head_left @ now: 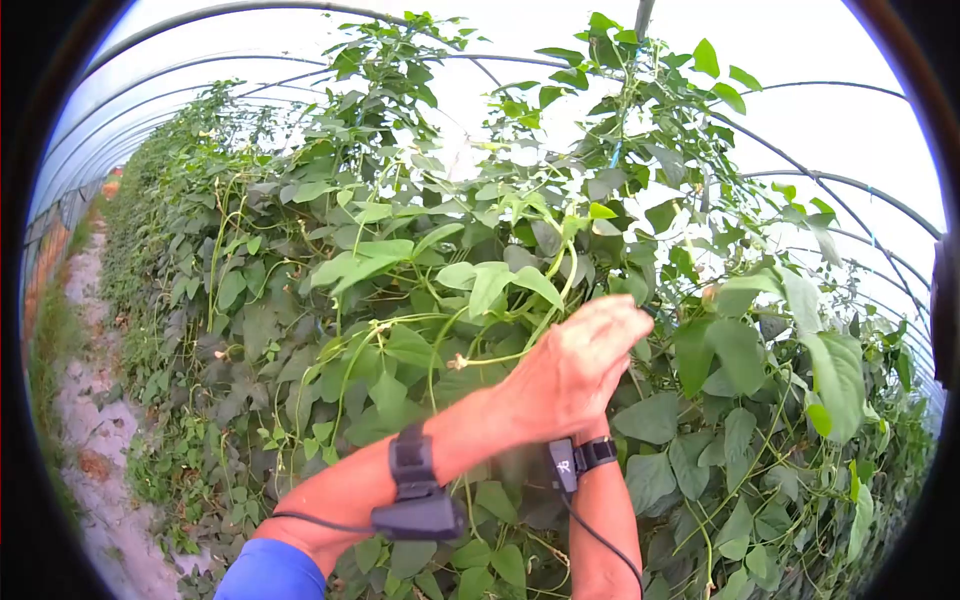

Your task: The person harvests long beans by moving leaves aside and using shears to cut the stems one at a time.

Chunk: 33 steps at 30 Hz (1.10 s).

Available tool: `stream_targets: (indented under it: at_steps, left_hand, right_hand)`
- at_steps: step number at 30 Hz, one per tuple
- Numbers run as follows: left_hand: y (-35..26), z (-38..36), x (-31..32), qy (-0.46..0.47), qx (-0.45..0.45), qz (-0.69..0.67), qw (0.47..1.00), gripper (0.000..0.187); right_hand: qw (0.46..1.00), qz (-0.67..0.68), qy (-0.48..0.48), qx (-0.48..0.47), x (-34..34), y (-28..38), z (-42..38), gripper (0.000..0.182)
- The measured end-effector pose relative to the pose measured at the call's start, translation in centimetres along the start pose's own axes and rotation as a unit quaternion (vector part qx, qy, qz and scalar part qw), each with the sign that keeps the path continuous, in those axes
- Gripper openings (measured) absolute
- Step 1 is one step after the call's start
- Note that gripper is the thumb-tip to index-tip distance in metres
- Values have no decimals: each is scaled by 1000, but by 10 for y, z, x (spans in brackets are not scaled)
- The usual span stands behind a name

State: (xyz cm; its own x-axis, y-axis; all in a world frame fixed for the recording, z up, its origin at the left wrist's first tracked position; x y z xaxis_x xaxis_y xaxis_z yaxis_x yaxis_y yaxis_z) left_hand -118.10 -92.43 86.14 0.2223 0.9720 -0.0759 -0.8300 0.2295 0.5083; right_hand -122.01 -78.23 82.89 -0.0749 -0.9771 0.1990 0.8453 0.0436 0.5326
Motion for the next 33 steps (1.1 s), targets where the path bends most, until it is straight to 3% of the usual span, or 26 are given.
stream_targets:
  at_steps: [2, 5, 8, 10, 12, 13, 14, 15, 16, 18, 20, 22, 24, 26, 30, 31, 32, 33]
  left_hand:
    - [32, 15, 21, 16, -5, 30, 999, 44]
    - [82, 12, 43, 77, -76, 156, 982, 47]
    - [104, -12, 43, 245, -219, 268, 906, 51]
    - [121, -35, 38, 339, -275, 291, 851, 52]
    - [131, -56, 37, 325, -256, 296, 861, 53]
    - [125, -62, 38, 309, -294, 296, 855, 52]
    - [124, -66, 35, 293, -327, 299, 847, 51]
    - [132, -75, 35, 284, -293, 323, 854, 49]
    - [134, -76, 35, 283, -292, 325, 854, 49]
    - [140, -81, 38, 330, -364, 251, 834, 48]
    - [142, -100, 43, 276, -281, 271, 878, 47]
    - [134, -100, 45, 269, -305, 260, 876, 46]
    - [133, -106, 43, 229, -292, 231, 900, 47]
    - [133, -116, 47, 217, -293, 237, 901, 46]
    - [121, -115, 43, 223, -270, 240, 906, 47]
    - [117, -113, 41, 218, -273, 232, 908, 47]
    - [114, -113, 41, 212, -278, 224, 910, 46]
    - [117, -117, 47, 226, -290, 234, 900, 45]
  right_hand:
    - [987, -153, -53, 11, -36, -22, 12, 32]
    - [922, -362, -120, 61, -59, -21, 21, 25]
    - [941, -330, -74, 6, -64, -13, 12, 31]
    - [926, -373, -56, 20, -56, 2, 5, 33]
    - [917, -396, -36, 34, -57, 5, 5, 33]
    - [916, -398, -33, 38, -59, 6, 0, 33]
    - [885, -463, -37, -6, -58, 8, -1, 33]
    - [848, -525, -43, -49, -55, 12, 0, 33]
    - [849, -524, -41, -52, -50, 18, 1, 33]
    - [743, -628, -70, -221, -33, 40, 2, 31]
    - [751, -593, -106, -271, -17, 70, 14, 28]
    - [801, -535, -111, -244, -2, 97, 35, 26]
    - [753, -542, -90, -363, 1, 103, 82, 27]
    - [703, -604, -86, -365, 3, 105, 124, 30]
    - [677, -699, -164, -165, -28, 70, 201, 65]
    - [683, -710, -159, -72, -31, 65, 208, 74]
    - [715, -682, -150, -28, -40, 55, 218, 74]
    - [698, -695, -165, -45, -42, 46, 217, 69]
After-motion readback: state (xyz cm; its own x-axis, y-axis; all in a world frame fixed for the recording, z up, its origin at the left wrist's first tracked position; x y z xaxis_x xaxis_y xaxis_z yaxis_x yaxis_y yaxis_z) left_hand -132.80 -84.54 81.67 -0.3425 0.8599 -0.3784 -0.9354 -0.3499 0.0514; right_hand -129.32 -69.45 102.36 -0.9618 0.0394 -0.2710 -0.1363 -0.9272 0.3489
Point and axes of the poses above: each hand's wrist, its own z-axis towards the middle knuckle, its own x-axis out of the palm, y = z × x, the point moved 1 cm from there along z, towards the middle knuckle, and after that the axes turned 8 degrees about x, right-handed, at the moved point
